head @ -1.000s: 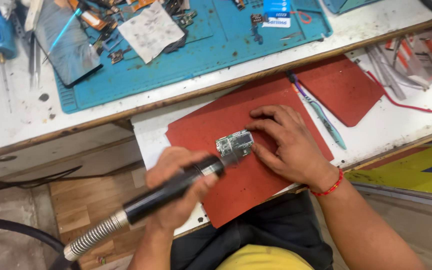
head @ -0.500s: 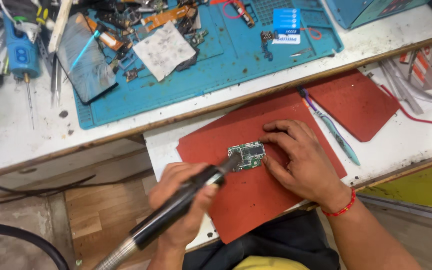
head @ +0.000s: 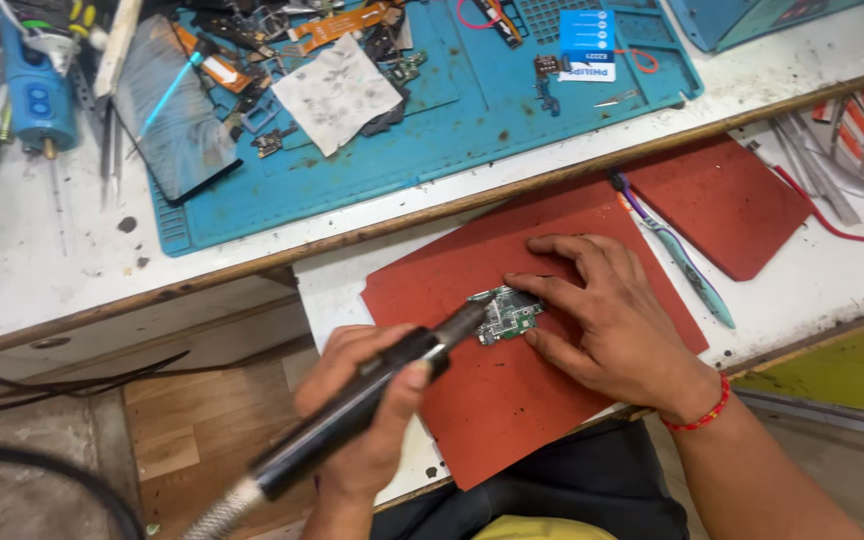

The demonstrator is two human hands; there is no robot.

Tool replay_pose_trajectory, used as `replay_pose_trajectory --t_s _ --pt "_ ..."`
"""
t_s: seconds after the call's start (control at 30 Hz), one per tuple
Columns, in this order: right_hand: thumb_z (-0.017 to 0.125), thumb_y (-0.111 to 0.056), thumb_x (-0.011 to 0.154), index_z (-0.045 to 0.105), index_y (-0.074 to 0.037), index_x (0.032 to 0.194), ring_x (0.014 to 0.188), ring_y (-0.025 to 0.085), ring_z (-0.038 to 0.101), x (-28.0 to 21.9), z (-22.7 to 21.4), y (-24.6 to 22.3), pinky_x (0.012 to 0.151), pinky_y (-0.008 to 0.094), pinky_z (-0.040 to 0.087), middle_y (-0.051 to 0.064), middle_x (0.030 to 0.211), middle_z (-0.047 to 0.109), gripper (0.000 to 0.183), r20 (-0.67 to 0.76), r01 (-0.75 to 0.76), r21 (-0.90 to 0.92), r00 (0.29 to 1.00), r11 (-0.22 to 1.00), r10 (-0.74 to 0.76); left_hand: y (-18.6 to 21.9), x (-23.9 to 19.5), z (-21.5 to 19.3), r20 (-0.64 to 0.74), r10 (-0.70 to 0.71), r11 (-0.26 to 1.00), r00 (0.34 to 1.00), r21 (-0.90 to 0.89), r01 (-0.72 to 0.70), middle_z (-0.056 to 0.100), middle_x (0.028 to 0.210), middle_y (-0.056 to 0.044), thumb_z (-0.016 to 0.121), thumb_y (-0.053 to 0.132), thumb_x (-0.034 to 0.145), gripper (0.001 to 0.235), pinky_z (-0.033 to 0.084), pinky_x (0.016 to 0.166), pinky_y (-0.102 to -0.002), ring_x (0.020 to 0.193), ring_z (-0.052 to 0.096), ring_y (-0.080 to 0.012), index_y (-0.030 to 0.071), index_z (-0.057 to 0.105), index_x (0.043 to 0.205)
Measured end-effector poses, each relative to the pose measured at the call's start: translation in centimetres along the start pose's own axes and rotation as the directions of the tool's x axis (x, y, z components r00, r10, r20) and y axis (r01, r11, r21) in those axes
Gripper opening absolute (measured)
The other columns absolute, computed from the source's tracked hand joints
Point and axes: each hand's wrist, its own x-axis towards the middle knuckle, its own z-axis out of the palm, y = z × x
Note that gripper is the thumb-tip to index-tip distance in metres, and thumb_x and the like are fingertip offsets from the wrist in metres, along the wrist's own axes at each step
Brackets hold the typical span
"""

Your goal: The person uses a hot air gun to apply heat to a small circuit board placed on a red mat. They then use a small tool to scrape or clean the surface of the board. The workspace is cluttered with various electronic components and tools.

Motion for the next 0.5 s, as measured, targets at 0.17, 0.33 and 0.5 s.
replay_pose_trajectory --t_s 0.17,0.33,0.5 --pt "0.078 -0.019 0.075 0.070 -0.013 0.124 0.131 0.036 0.047 -0.3 0.1 0.2 0.109 0.049 0.038 0.013 0.139 0.054 0.049 -0.012 -0.030 0.020 0.999 0.999 0.030 -0.1 0.2 0.8 -0.001 0.046 0.997 0.999 0.061 -0.045 0.078 0.097 -0.008 0.079 0.030 0.089 0.032 0.060 0.088 -0.033 0.092 0.075 -0.0180 0.003 0.075 0.106" --pt "0.077 -0.017 0.075 0.070 -0.012 0.123 0.130 0.035 0.047 -0.2 0.2 0.4 0.108 0.048 0.039 0.013 0.138 0.055 0.049 -0.009 -0.032 0.027 0.999 0.999 0.032 1.0 0.9 0.7 0.114 0.142 0.989 0.983 0.011 -0.144 0.077 0.100 -0.010 0.081 0.027 0.087 0.032 0.059 0.086 -0.033 0.097 0.074 -0.0208 0.002 0.072 0.104" --pt "0.077 -0.014 0.074 0.069 -0.010 0.123 0.130 0.037 0.047 -0.3 0.3 0.8 0.108 0.049 0.040 0.014 0.138 0.055 0.050 -0.016 -0.003 0.030 1.000 1.000 0.004 0.9 1.2 0.6 0.057 0.042 0.999 0.997 0.022 -0.043 0.077 0.102 -0.011 0.081 0.027 0.087 0.034 0.060 0.084 -0.033 0.095 0.074 -0.0208 0.002 0.072 0.108"
